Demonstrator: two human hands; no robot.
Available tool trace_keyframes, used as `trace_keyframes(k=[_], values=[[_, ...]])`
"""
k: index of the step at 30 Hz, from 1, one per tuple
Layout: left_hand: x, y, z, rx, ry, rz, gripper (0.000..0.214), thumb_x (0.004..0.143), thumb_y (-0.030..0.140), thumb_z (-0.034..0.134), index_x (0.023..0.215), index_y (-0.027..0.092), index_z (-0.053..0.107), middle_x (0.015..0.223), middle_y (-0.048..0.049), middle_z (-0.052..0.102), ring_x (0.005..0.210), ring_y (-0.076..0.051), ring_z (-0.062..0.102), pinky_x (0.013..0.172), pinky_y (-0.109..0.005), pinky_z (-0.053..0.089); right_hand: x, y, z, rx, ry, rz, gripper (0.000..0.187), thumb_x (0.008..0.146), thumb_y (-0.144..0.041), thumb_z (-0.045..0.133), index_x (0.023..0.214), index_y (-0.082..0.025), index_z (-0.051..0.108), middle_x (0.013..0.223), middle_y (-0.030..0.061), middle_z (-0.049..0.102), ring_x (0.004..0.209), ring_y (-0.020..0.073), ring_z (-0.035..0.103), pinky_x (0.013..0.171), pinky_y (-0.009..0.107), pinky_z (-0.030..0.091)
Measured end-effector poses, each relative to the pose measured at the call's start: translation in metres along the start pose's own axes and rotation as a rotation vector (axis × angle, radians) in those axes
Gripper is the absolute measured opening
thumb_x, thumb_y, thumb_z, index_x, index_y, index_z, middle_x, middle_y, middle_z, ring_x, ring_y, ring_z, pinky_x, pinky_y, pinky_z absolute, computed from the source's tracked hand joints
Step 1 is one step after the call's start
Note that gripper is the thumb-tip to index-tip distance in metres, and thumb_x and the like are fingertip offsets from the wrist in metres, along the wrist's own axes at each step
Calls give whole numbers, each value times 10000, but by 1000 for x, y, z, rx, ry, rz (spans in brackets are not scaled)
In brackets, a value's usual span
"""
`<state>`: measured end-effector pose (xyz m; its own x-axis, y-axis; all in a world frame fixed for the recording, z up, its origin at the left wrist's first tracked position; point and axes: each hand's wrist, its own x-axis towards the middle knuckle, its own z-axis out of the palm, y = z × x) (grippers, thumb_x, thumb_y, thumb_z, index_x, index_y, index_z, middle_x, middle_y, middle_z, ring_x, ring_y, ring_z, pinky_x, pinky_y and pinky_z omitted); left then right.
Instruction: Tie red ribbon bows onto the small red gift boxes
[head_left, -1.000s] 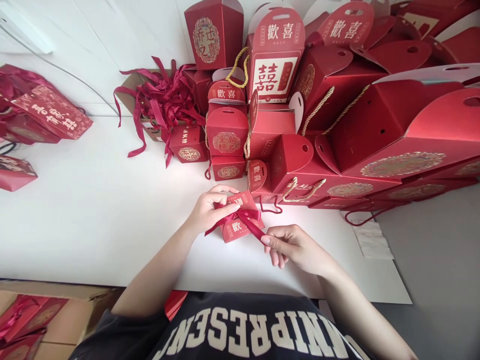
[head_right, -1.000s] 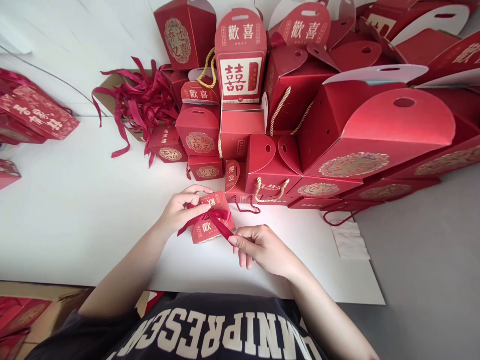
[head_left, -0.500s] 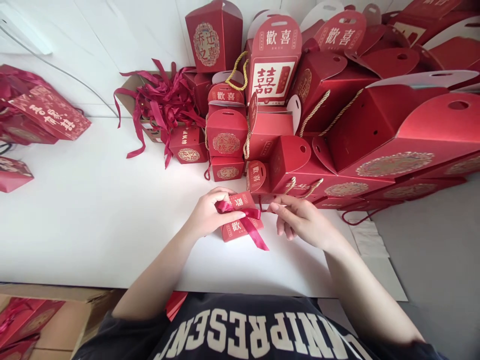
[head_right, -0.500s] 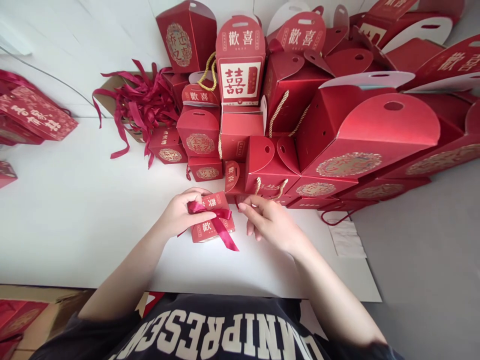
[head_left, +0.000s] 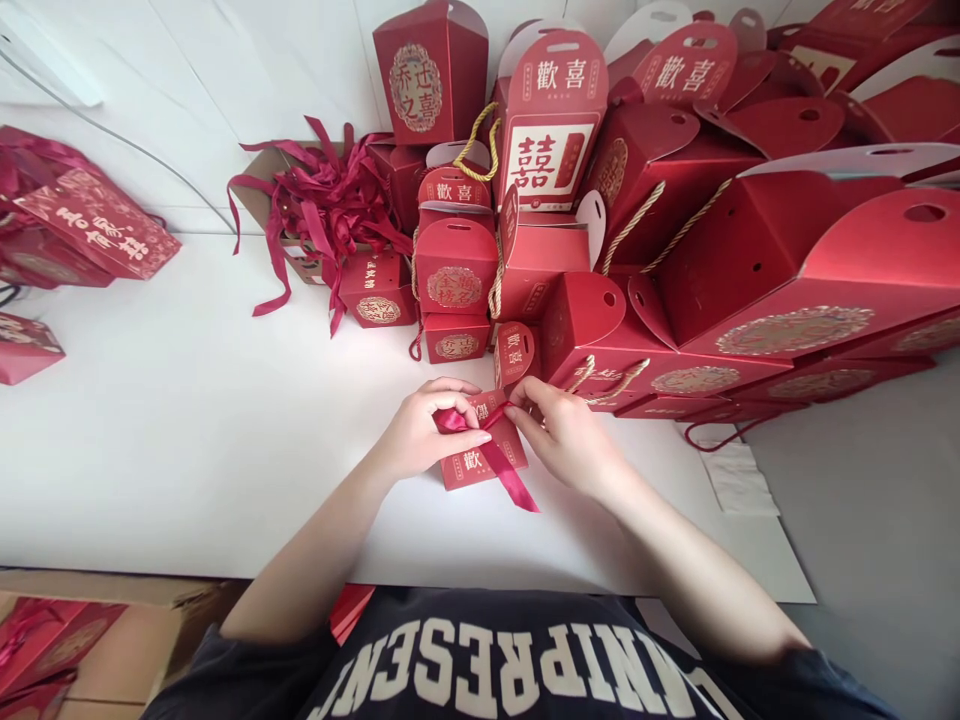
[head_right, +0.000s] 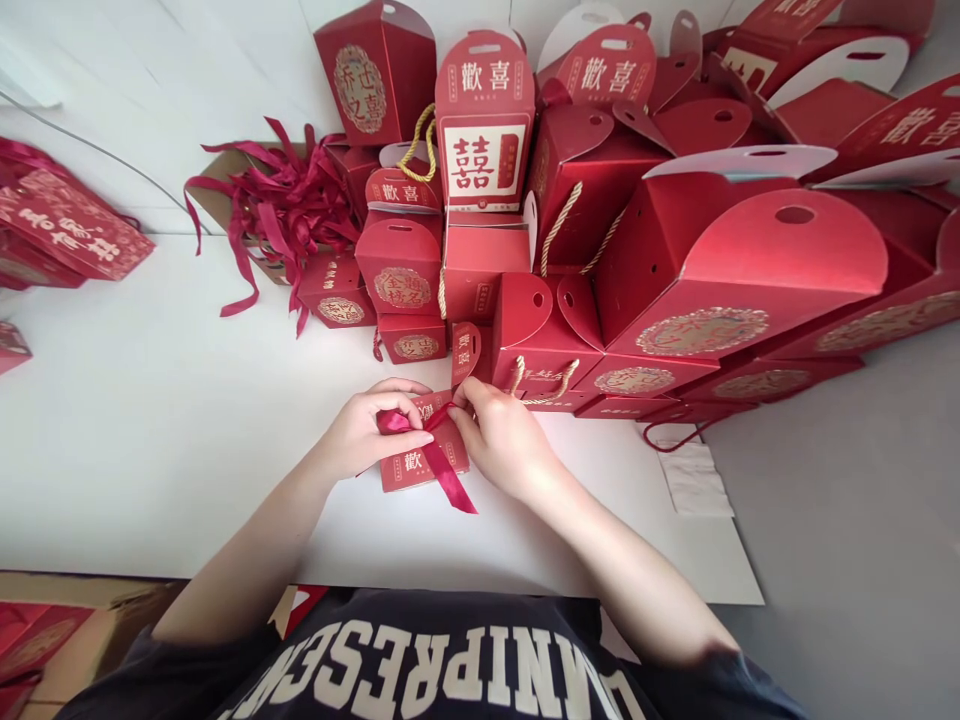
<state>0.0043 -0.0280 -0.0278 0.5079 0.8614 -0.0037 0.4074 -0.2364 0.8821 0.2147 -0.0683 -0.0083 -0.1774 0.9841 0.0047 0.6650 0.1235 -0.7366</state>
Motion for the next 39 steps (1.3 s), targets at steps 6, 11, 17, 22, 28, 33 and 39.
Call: trace_keyframes(k=[6, 11, 17, 22, 28, 33, 39], values=[[-3, 2, -19, -55, -112, 20, 142, 816, 323, 702, 886, 214, 643, 1338, -92, 552, 1279, -282, 531, 1088, -448, 420, -8, -5, 2, -246, 164, 35, 108, 973, -237, 457, 1004, -201, 555, 939, 70, 691, 691, 203, 626, 574, 286, 364], [-3, -8, -38, -69, -167, 61, 119, 860, 293, 645, 948, 224, 601, 1430, -81, 490, 1365, -280, 441, 1166, -466, 312, -24, -18, -2, -299, 226, -279, 210, 1007, -241, 434, 991, -174, 632, 928, 95, 672, 764, 194, 622, 661, 297, 452], [1, -16, -35, -156, -183, 108, 110, 858, 249, 616, 950, 206, 574, 1430, -101, 489, 1380, -287, 423, 1161, -471, 319, -32, -36, 32, -410, 0, -796, 221, 991, -249, 507, 911, -165, 695, 1266, 106, 632, 1159, 272, 556, 974, 439, 461], [3, -17, -30, -166, -121, 88, 34, 835, 201, 588, 825, 196, 556, 1379, -94, 541, 1340, -283, 467, 1140, -473, 346, -37, -34, 63, -629, 7, -808, 287, 988, -166, 455, 1161, -72, 664, 1413, 185, 541, 1336, 329, 445, 1153, 576, 318], [4, -14, -9, -162, 142, 83, 90, 872, 200, 538, 940, 196, 597, 1198, -86, 634, 1163, -227, 595, 1002, -402, 476, -37, -28, 37, -433, -69, -821, 427, 1018, -100, 336, 1423, -64, 467, 1479, 114, 506, 1425, 260, 364, 1226, 542, 191], [5, -10, -1, -35, 328, 149, 131, 896, 166, 521, 905, 188, 650, 1058, -56, 672, 1013, -184, 632, 897, -328, 497, -42, -22, 8, -153, -196, -826, 348, 999, -90, 410, 1302, -123, 576, 1314, 62, 653, 1401, 167, 414, 1242, 430, 152], [5, -13, -10, -76, 176, 189, 155, 926, 186, 517, 983, 198, 660, 1105, -71, 658, 1098, -194, 609, 985, -349, 462, -44, -17, -7, 42, -306, -756, 153, 961, -211, 552, 1047, -190, 676, 1104, 59, 716, 1165, 200, 612, 1140, 448, 325]])
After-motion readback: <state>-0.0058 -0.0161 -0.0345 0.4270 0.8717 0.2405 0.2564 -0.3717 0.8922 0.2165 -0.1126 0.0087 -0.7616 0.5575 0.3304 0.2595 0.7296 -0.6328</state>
